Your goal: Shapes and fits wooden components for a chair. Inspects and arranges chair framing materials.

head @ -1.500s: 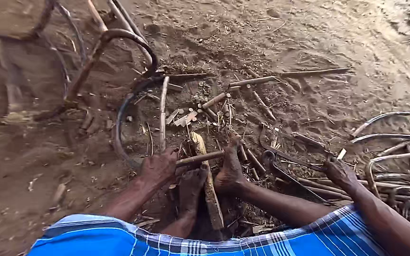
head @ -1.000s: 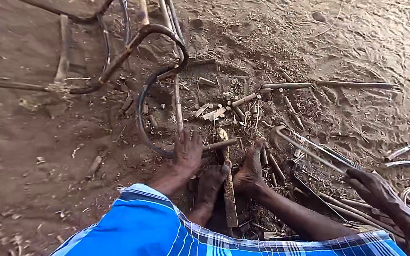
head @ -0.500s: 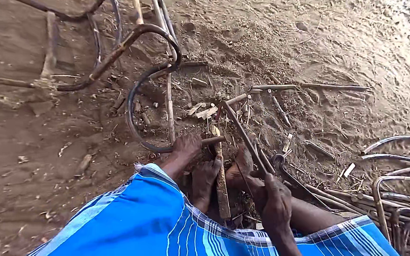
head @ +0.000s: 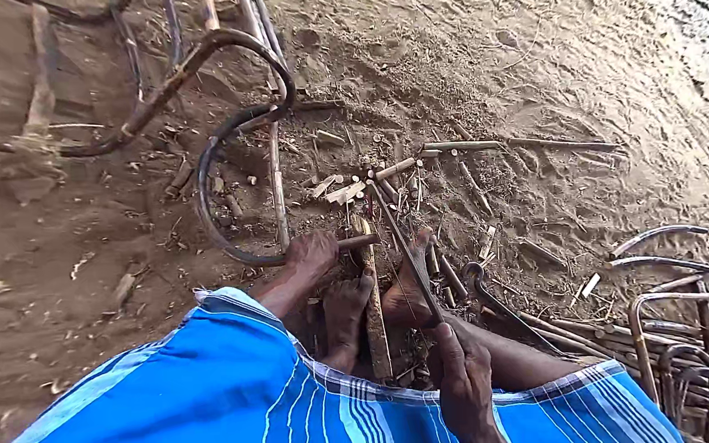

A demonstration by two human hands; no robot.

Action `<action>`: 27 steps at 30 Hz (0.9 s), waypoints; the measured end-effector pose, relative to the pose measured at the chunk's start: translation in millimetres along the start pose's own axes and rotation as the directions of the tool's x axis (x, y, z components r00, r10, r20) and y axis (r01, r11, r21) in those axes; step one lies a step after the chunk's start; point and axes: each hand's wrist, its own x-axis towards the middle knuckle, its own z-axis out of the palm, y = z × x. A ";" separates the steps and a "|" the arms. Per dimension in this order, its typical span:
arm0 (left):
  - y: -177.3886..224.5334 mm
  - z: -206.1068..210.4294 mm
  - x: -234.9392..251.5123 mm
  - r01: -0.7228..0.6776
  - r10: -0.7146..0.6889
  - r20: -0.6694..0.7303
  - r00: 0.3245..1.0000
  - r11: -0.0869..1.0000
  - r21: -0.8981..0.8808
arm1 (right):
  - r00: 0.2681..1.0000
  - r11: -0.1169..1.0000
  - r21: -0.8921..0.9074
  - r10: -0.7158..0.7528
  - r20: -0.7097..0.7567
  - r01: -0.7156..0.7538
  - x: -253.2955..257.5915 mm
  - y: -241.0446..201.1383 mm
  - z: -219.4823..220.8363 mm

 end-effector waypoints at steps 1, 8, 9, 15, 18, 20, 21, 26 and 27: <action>0.5 0.4 -0.5 0.004 -0.004 0.003 1.000 1.000 0.006 | 1.000 1.000 0.026 0.007 -0.021 -0.007 -1.3 0.8 1.3; 1.5 4.7 6.1 -0.013 0.013 -0.005 1.000 0.999 0.042 | 0.999 0.986 -0.166 0.000 -0.041 -0.007 48.7 1.8 28.1; 1.3 7.6 4.6 -0.008 0.008 -0.002 1.000 0.999 0.048 | 0.999 0.990 -0.132 0.041 -0.019 -0.043 49.1 1.9 27.0; -2.6 -2.2 7.8 -0.020 0.020 -0.003 1.000 1.000 0.013 | 0.990 0.999 -0.048 0.005 -0.143 -0.012 62.1 1.5 28.8; 2.4 6.9 3.7 -0.020 0.020 0.008 1.000 1.000 0.007 | 0.991 0.994 -0.112 -0.027 -0.129 0.013 93.3 5.9 40.0; 4.7 6.0 -0.9 0.008 -0.008 -0.003 1.000 1.000 0.028 | 0.997 0.995 -0.099 -0.002 -0.076 -0.005 50.6 -2.2 29.1; 6.4 3.8 0.1 0.016 -0.015 -0.014 1.000 0.999 0.031 | 0.996 0.999 -0.038 0.003 -0.092 -0.007 34.2 -0.9 24.5; 4.4 5.4 0.4 -0.023 0.022 0.023 0.999 0.999 0.033 | 0.983 0.991 -0.124 -0.073 -0.169 0.052 102.8 14.8 57.0; 5.9 1.3 2.7 -0.006 0.006 0.016 1.000 1.000 0.029 | 0.988 0.991 -0.130 -0.060 -0.140 0.041 103.1 12.5 53.4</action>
